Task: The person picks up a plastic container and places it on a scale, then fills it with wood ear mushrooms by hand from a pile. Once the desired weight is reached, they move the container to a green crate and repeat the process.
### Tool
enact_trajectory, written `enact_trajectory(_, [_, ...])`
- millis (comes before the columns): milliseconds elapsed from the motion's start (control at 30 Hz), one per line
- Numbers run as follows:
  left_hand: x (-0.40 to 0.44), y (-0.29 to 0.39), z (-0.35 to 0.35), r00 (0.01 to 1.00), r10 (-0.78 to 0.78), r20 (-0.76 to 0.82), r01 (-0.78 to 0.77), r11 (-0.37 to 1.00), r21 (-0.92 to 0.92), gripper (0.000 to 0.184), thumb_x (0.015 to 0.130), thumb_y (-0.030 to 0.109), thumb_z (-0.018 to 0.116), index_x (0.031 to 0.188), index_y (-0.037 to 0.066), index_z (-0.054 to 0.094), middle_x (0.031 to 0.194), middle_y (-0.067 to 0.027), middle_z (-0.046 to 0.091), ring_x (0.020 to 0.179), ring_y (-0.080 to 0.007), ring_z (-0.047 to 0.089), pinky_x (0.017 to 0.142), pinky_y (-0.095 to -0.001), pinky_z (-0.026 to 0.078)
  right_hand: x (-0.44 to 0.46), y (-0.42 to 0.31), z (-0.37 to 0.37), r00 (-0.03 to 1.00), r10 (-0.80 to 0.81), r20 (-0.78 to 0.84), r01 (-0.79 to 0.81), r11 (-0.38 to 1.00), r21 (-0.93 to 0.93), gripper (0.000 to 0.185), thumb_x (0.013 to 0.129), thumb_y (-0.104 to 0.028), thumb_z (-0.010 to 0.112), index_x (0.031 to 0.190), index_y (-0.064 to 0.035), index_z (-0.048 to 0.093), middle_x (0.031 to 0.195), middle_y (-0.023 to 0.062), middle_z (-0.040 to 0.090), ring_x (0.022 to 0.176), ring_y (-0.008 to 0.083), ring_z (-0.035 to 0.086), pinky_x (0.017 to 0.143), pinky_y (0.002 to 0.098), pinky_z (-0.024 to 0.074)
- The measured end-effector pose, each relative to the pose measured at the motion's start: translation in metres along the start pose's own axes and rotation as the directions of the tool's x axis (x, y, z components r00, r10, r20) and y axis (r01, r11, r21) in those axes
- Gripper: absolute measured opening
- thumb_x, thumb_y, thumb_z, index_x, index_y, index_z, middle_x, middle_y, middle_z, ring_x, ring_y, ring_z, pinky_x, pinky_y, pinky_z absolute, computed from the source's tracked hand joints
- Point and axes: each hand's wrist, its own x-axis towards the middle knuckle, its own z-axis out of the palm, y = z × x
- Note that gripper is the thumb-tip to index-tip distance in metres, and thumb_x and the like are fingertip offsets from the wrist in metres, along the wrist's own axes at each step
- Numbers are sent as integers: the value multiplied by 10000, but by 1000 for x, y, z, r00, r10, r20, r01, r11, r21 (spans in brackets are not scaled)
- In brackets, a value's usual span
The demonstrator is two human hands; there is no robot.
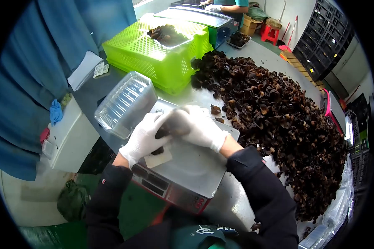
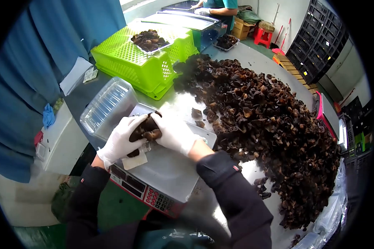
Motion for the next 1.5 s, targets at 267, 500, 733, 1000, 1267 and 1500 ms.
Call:
enact_trajectory(267, [-15, 26, 11, 991, 13, 133, -27, 994, 103, 841, 764, 293, 816, 1504, 112, 461, 1420, -148, 506, 1363, -400, 399, 1153, -486, 290, -31, -10, -53, 994, -82, 75, 88, 993, -80, 619, 729, -309, 807, 1250, -39, 613, 1159, 215, 603, 1062, 388, 597, 911, 484, 492])
enact_trajectory(500, [-19, 38, 5, 997, 2, 78, -8, 997, 78, 826, 764, 288, 825, 1492, 107, 480, 1464, -178, 482, 1390, -370, 412, 1165, -465, 290, -30, -8, -68, 940, 10, 341, 4, 999, -40, 1003, 678, -304, 849, 1508, -2, 372, 1456, 308, 413, 1366, 448, 412, 1153, 471, 358])
enact_trajectory(733, [-50, 21, -22, 960, -118, -253, 113, 993, -34, 604, 828, 39, 727, 1407, 31, 554, 1440, -154, 549, 1323, -297, 527, 1105, -374, 408, -115, -44, -145, 957, 270, 109, -248, 952, -178, 716, 791, -163, 759, 1457, -87, 507, 1499, 170, 469, 1387, 356, 444, 1155, 446, 376])
enact_trajectory(1000, [-80, 19, -51, 797, -430, -424, 314, 894, -319, 363, 1003, 40, 593, 1363, -10, 590, 1320, -108, 648, 1207, -157, 602, 1029, -295, 461, -364, -111, -122, 693, 716, 83, -683, 690, -241, 532, 814, -106, 749, 1324, -56, 606, 1347, 160, 575, 1256, 339, 542, 1062, 427, 434])
enact_trajectory(1267, [-55, 65, -25, 868, -248, -431, 154, 958, -243, 327, 959, 26, 625, 1285, 12, 652, 1269, -97, 676, 1175, -177, 613, 1007, -304, 454, -439, -200, -83, 501, 862, -77, -850, 475, -227, 580, 756, -136, 785, 1300, -34, 608, 1233, 184, 575, 1142, 363, 582, 998, 425, 481])
enact_trajectory(1500, [-50, 92, -13, 901, -170, -399, 113, 980, -162, 340, 950, 9, 626, 1289, 12, 651, 1251, -98, 673, 1141, -184, 616, 1004, -318, 461, -458, -215, -33, 452, 891, -49, -875, 432, -216, 587, 810, -270, 787, 1343, -110, 600, 1208, 180, 548, 1040, 360, 610, 881, 448, 524])
